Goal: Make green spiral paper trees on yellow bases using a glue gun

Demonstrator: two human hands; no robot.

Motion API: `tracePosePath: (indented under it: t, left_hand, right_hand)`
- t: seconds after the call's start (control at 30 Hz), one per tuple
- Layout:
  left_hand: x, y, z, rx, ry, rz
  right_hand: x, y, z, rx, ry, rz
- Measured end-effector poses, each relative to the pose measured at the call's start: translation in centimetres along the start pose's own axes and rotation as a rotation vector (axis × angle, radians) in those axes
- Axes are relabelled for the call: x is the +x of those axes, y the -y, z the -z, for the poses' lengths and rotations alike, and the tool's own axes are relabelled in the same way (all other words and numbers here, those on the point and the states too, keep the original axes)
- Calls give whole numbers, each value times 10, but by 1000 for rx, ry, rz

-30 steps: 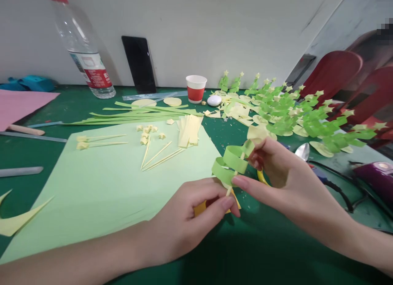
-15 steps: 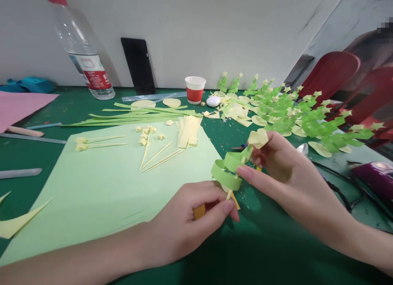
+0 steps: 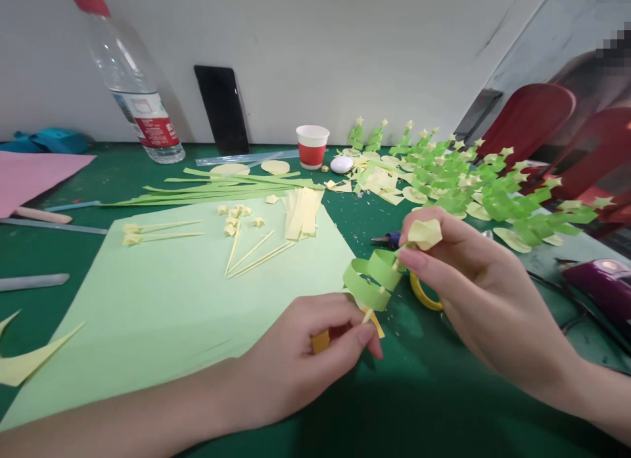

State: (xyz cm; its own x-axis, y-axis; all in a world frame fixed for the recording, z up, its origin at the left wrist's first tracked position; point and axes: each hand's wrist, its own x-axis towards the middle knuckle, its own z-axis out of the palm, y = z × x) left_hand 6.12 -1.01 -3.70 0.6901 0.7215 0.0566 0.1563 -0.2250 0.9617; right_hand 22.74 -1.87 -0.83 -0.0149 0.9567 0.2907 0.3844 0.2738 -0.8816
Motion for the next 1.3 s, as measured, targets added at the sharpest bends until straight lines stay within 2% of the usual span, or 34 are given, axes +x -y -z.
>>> tracePosePath:
  t: [0.4, 0.47, 0.63, 0.87, 1.3]
  left_hand:
    - [0, 1, 0, 11, -5, -11]
    - [0, 1, 0, 20, -14, -8]
    - [1, -1, 0, 36, -34, 1]
    - [1, -2, 1, 43, -27, 3]
    - [0, -1, 1, 38, -27, -3]
  right_hand:
    - [2, 0, 1, 208, 56, -89]
    - [2, 1, 1, 182, 77, -84]
    - [0, 3, 1, 45, 157, -183]
    - [1, 4, 1, -98, 168, -93]
    - [3, 6, 1, -153, 171, -114]
